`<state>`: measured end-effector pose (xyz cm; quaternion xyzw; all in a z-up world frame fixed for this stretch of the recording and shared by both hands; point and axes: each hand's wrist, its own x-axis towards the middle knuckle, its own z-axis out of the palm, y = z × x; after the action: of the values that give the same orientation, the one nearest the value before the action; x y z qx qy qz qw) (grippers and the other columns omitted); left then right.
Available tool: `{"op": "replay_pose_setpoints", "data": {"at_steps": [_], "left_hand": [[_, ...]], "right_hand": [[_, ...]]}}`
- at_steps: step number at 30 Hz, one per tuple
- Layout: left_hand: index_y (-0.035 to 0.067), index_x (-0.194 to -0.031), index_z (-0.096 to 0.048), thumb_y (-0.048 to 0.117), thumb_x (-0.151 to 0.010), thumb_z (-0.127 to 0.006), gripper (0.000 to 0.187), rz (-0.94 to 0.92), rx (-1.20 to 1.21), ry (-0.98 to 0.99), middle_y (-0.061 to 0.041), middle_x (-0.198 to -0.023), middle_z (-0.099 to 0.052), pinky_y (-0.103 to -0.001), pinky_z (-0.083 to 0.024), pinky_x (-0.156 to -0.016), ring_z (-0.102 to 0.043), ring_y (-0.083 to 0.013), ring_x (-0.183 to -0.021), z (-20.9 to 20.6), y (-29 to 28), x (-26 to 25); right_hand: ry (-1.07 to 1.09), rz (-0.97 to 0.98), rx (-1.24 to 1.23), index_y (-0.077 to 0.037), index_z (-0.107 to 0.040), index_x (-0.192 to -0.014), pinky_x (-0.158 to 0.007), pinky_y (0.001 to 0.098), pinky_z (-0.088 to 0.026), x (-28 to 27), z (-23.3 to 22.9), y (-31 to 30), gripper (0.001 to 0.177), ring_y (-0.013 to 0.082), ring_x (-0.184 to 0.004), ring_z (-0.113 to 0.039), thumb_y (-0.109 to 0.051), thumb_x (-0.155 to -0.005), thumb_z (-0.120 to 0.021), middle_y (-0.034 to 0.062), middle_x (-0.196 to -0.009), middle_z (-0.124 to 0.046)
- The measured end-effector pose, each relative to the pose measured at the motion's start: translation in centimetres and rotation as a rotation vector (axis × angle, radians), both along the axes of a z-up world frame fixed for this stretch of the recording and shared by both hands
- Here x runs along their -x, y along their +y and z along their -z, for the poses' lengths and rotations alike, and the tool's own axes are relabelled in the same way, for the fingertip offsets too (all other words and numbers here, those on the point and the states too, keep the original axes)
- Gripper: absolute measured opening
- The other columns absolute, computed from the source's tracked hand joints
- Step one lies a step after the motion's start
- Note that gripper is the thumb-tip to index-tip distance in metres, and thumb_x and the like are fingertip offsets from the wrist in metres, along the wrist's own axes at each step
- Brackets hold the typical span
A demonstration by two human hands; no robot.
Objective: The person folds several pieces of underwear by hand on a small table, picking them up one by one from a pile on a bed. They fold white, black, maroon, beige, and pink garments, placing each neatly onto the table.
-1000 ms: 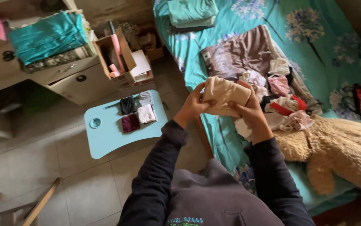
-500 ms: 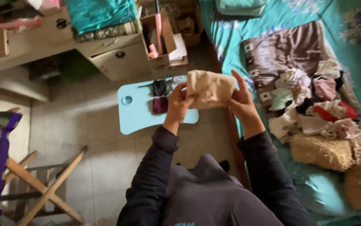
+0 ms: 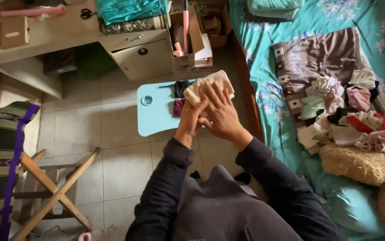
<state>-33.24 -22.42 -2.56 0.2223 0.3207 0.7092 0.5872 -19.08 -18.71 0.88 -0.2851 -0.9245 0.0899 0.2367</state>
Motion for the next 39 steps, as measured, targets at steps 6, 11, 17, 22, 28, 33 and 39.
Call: {"op": "replay_pose_setpoints", "data": {"at_steps": [6,11,17,22,28,33,39], "left_hand": [[0.0,-0.15,-0.045,0.008,-0.098,-0.068,0.057,0.013,-0.064,-0.055,-0.014,-0.139,-0.061,-0.036,-0.055,-0.101,-0.062,-0.0239,-0.125,0.9,-1.9,2.3],[0.003,-0.138,-0.053,0.005,-0.092,-0.07,0.049,0.039,0.003,0.052,-0.012,-0.128,-0.065,-0.037,-0.057,-0.096,-0.065,-0.0228,-0.116,2.0,-2.7,4.5],[-0.002,-0.136,-0.06,0.003,-0.094,-0.072,0.044,0.087,-0.068,0.334,-0.012,-0.125,-0.069,-0.036,-0.057,-0.096,-0.067,-0.02,-0.112,1.8,-2.9,6.3],[-0.002,-0.132,-0.062,0.005,-0.092,-0.074,0.042,0.155,-0.074,0.44,-0.01,-0.122,-0.072,-0.033,-0.057,-0.095,-0.069,-0.0172,-0.109,2.3,-3.3,8.4],[-0.005,-0.123,-0.068,0.007,-0.093,-0.076,0.034,0.139,0.015,0.505,-0.013,-0.111,-0.076,-0.033,-0.059,-0.086,-0.072,-0.0182,-0.098,3.9,-3.8,9.4],[-0.003,-0.132,-0.06,0.006,-0.09,-0.074,0.045,0.141,-0.022,0.487,-0.012,-0.116,-0.073,-0.034,-0.062,-0.09,-0.072,-0.0179,-0.101,2.2,-4.4,10.5],[0.002,-0.14,-0.054,-0.002,-0.083,-0.072,0.06,0.102,0.006,0.415,-0.016,-0.108,-0.072,-0.037,-0.062,-0.082,-0.071,-0.0218,-0.094,2.2,-2.4,12.4]], "right_hand": [[0.12,-0.074,0.085,-0.016,-0.048,-0.154,-0.131,0.0457,-0.025,-1.6,5.6,0.9,0.056,0.0235,-0.151,-0.039,-0.029,-0.102,-0.064,0.0015,-0.161,-0.045],[0.636,0.064,0.323,-0.011,-0.059,-0.134,-0.11,0.0314,-0.048,-1.1,1.2,1.5,0.035,0.0163,-0.123,-0.063,-0.01,-0.1,-0.069,0.003,-0.134,-0.065],[0.786,0.006,0.941,0.002,-0.063,-0.124,-0.088,0.0258,-0.053,-0.1,2.2,2.5,0.033,0.0095,-0.101,-0.065,-0.013,-0.097,-0.071,0.0017,-0.111,-0.071],[0.787,-0.019,0.992,0.004,-0.067,-0.118,-0.084,0.0245,-0.055,0.5,2.8,2.0,0.026,0.0077,-0.094,-0.067,-0.014,-0.099,-0.07,0.0028,-0.105,-0.073],[0.792,0.04,0.964,0.004,-0.068,-0.117,-0.078,0.0237,-0.056,1.6,3.8,1.9,0.025,0.0072,-0.089,-0.066,-0.014,-0.099,-0.071,0.003,-0.102,-0.072],[0.757,0.024,1.08,0.003,-0.064,-0.126,-0.08,0.0251,-0.055,1.4,5.2,2.3,0.032,0.0096,-0.093,-0.066,-0.012,-0.099,-0.07,0.0045,-0.107,-0.071],[0.73,-0.088,1.403,-0.006,-0.051,-0.141,-0.085,0.0297,-0.059,1.1,4.1,3.2,0.059,0.012,-0.105,-0.067,-0.013,-0.087,-0.074,0.0018,-0.119,-0.069]]}}
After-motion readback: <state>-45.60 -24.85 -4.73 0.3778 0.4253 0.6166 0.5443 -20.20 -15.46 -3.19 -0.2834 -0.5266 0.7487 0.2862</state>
